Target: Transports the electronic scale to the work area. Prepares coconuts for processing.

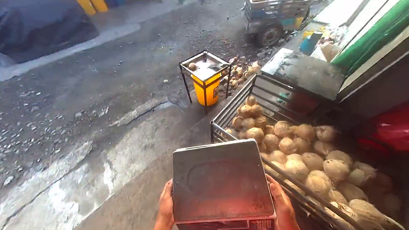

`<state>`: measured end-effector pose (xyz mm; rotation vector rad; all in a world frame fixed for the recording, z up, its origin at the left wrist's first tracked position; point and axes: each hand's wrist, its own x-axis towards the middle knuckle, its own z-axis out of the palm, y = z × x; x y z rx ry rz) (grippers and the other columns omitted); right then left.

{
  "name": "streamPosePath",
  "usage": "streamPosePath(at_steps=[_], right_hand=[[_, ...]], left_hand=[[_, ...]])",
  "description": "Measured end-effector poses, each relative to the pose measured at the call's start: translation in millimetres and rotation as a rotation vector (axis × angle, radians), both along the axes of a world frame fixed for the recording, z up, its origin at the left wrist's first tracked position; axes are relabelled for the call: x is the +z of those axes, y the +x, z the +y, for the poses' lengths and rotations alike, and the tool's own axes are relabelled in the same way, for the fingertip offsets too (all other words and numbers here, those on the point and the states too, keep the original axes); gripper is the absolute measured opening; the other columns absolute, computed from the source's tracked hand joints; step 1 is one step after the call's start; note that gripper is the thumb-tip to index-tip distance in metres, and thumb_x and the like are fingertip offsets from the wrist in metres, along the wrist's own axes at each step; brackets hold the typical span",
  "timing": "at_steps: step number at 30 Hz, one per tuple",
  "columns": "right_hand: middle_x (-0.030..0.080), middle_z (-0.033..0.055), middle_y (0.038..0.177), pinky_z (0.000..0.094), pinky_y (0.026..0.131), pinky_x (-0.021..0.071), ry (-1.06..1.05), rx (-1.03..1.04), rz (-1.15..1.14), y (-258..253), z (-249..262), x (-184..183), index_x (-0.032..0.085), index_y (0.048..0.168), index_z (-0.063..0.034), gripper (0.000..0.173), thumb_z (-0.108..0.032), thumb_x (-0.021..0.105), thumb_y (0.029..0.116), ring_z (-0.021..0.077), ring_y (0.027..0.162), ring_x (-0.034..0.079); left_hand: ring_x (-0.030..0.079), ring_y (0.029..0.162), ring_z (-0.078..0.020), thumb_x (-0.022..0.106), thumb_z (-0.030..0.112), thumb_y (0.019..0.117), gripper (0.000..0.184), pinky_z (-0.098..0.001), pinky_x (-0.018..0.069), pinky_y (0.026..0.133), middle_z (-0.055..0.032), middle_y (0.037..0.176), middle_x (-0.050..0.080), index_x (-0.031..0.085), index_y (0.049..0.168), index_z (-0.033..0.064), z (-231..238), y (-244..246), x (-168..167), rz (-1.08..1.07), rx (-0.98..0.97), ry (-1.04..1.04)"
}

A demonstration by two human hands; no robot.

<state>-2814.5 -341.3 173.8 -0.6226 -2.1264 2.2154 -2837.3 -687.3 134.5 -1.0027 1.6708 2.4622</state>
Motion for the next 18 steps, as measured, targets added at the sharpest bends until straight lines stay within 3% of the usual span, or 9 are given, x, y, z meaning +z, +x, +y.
streamPosePath(at_steps=[5,10,12,14,18], right_hand=[[0.067,0.0084,0.134,0.0399,0.103,0.0554,-0.052,-0.054,-0.049,-134.3,-21.6,-1.0,0.055,0.145,-0.0088,0.061,-0.051,0.044,0.1033,0.0183,0.122,0.064],[0.066,0.0091,0.135,0.0377,0.103,0.0548,-0.112,-0.059,-0.081,-262.3,-63.2,3.5,0.055,0.145,-0.0074,0.058,-0.047,0.045,0.1040,0.0176,0.123,0.064],[0.067,0.0092,0.133,0.0391,0.101,0.0556,-0.124,-0.061,-0.092,-315.3,-84.3,-5.7,0.056,0.144,-0.0075,0.058,-0.047,0.044,0.1040,0.0185,0.122,0.064],[0.066,0.0091,0.135,0.0394,0.102,0.0548,-0.122,-0.088,-0.099,-366.2,-108.0,-20.3,0.057,0.143,-0.0067,0.054,-0.042,0.040,0.1064,0.0184,0.123,0.064],[0.061,0.0092,0.143,0.0391,0.110,0.0488,-0.096,-0.216,-0.133,-456.0,-153.9,-48.9,0.056,0.145,-0.0066,0.055,-0.044,0.043,0.1054,0.0163,0.131,0.057]], left_hand=[[0.073,0.094,-0.0201,0.032,0.030,0.1128,0.043,-0.0404,0.0624,0.081,-0.0134,0.108,0.073,0.056,0.136,0.0037,-18.9,-145.1,9.6,-0.033,-0.041,-0.003],[0.073,0.088,-0.0176,0.035,0.034,0.1117,0.042,-0.0381,0.0626,0.076,-0.0091,0.100,0.074,0.061,0.128,0.0055,-60.2,-268.0,24.2,-0.090,0.030,0.042],[0.073,0.085,-0.0177,0.037,0.034,0.1114,0.040,-0.0378,0.0626,0.074,-0.0091,0.097,0.074,0.062,0.125,0.0057,-80.7,-319.9,19.5,-0.109,0.059,0.039],[0.073,0.088,-0.0178,0.037,0.032,0.1116,0.040,-0.0381,0.0625,0.077,-0.0100,0.101,0.074,0.060,0.129,0.0050,-104.8,-375.4,9.0,-0.103,0.022,0.011],[0.073,0.091,-0.0182,0.037,0.032,0.1118,0.042,-0.0380,0.0618,0.079,-0.0113,0.105,0.073,0.058,0.134,0.0034,-145.0,-504.2,-1.1,-0.092,-0.124,-0.078]])
